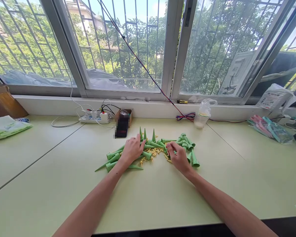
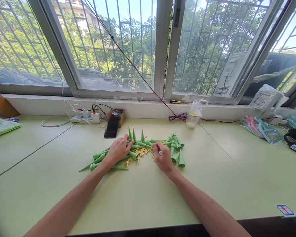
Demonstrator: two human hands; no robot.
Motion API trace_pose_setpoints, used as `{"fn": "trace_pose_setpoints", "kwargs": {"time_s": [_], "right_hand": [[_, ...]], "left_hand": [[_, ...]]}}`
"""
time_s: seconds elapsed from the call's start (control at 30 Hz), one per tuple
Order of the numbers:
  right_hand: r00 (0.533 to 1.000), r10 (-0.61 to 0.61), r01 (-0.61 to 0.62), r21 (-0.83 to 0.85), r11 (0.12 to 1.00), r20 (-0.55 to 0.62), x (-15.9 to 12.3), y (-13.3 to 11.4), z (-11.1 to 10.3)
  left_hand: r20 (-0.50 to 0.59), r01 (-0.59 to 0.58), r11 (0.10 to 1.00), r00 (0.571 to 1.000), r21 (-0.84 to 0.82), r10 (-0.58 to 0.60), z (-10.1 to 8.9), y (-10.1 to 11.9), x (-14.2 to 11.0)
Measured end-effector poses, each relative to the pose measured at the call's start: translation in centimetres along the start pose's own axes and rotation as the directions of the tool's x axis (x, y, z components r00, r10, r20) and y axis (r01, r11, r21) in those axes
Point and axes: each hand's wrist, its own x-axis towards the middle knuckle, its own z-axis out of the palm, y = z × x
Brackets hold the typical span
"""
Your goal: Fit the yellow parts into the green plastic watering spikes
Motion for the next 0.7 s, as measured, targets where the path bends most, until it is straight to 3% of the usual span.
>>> {"fn": "trace_pose_setpoints", "kwargs": {"time_s": [0.37, 0.7], "right_hand": [[1.0, -0.002, 0.002, 0.001, 1.0, 0.003, -0.01, 0.18, 0.03], [1.0, 0.003, -0.003, -0.005, 1.0, 0.01, 0.07, 0.1, 0.03]], "left_hand": [[-0.048, -0.165, 0.983, 0.986, -0.076, 0.162, -0.4, 0.37, -0.14], [-0.044, -0.219, 0.968, 0.976, -0.121, 0.216, -0.28, 0.49, -0.41]]}}
